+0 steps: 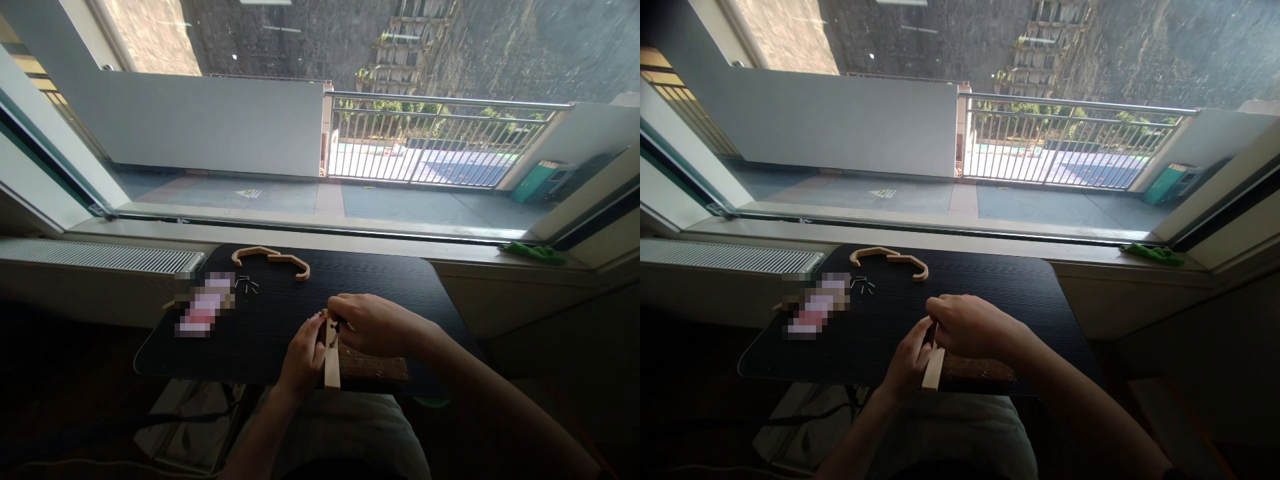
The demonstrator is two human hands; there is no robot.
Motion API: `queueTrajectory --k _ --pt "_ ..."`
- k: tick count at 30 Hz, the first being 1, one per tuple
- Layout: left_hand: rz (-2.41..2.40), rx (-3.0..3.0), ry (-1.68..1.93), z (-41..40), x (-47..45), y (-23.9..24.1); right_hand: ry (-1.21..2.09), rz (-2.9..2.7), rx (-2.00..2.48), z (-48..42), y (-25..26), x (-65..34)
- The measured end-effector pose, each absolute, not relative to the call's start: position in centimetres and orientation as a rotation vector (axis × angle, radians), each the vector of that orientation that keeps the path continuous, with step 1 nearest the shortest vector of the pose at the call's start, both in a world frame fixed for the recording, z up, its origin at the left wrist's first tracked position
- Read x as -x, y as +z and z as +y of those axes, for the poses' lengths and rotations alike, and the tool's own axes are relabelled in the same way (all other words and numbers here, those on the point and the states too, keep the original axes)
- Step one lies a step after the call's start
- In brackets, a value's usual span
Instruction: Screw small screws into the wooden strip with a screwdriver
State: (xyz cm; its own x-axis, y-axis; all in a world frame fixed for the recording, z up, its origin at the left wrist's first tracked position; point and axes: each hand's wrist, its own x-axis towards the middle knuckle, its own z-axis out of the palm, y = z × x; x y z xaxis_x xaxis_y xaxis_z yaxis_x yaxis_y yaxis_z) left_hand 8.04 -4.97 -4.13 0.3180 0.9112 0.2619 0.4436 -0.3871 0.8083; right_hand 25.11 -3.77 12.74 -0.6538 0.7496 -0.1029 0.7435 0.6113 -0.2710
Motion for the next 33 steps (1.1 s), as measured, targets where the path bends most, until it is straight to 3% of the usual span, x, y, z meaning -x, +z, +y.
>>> queueTrajectory --k 33 --pt "1.228 -1.995 0.99 -5.0 -8.2 -3.9 0.401 -2.879 1.344 -5.1 13.2 -24.7"
